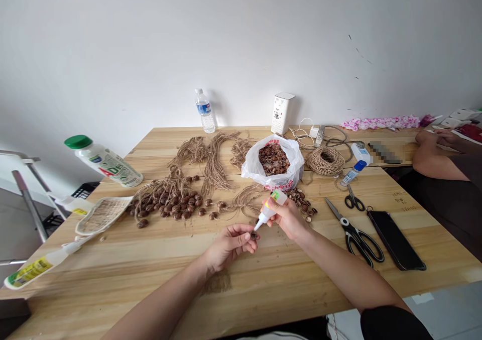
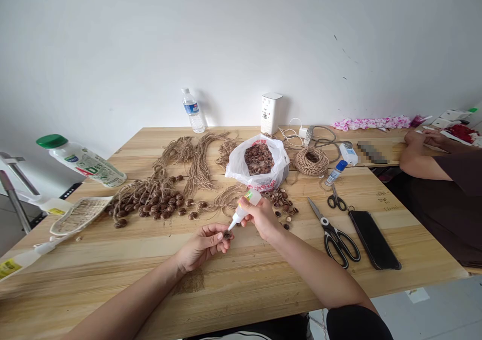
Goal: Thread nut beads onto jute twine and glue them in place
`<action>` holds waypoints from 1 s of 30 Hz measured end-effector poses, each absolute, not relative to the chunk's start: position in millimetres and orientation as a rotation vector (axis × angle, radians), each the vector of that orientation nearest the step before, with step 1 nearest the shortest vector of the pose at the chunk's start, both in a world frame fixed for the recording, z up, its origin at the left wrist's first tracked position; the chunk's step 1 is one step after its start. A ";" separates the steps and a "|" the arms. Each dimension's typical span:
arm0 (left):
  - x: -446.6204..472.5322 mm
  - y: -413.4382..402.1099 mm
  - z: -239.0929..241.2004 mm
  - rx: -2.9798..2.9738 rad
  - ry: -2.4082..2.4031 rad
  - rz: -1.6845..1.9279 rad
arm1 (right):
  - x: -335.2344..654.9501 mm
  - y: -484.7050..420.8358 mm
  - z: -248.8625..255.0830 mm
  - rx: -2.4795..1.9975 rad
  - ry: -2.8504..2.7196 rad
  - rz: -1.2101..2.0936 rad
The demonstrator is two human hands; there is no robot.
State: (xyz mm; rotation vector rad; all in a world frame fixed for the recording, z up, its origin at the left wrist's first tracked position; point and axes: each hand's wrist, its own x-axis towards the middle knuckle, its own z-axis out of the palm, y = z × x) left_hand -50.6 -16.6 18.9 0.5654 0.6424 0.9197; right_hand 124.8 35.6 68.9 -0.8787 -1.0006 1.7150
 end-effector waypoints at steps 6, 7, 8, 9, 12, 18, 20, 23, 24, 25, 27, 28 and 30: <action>-50.8 -16.4 19.6 0.566 0.642 0.920 | 124.8 34.3 69.6 -0.881 -1.000 1.708; -50.8 -16.4 19.5 0.568 0.641 0.920 | 124.9 34.2 69.8 -0.881 -1.002 1.707; -50.8 -16.4 19.3 0.570 0.641 0.921 | 125.0 34.1 70.0 -0.881 -1.005 1.706; -50.9 -16.4 19.1 0.569 0.640 0.921 | 125.0 34.0 70.3 -0.881 -1.009 1.705; -50.9 -16.3 18.5 0.567 0.637 0.919 | 124.9 34.0 71.2 -0.884 -1.013 1.703; -51.4 -16.3 18.8 0.569 0.647 0.912 | 124.1 33.8 72.0 -0.888 -1.019 1.695; -51.5 -16.4 19.0 0.569 0.651 0.911 | 124.2 33.7 72.0 -0.889 -1.028 1.693; -51.3 -16.4 19.4 0.565 0.655 0.914 | 124.5 33.6 72.2 -0.900 -1.030 1.689; -51.1 -16.4 19.8 0.562 0.655 0.915 | 124.5 33.6 72.3 -0.903 -1.031 1.688; -51.0 -16.4 20.2 0.559 0.655 0.916 | 124.6 33.7 72.3 -0.904 -1.032 1.687; -50.8 -16.5 21.1 0.554 0.652 0.919 | 124.7 33.9 72.4 -0.902 -1.035 1.688; -50.7 -16.6 21.6 0.552 0.650 0.920 | 124.7 34.0 72.3 -0.897 -1.039 1.688; -50.7 -16.8 22.4 0.550 0.647 0.920 | 124.9 34.2 71.9 -0.886 -1.047 1.686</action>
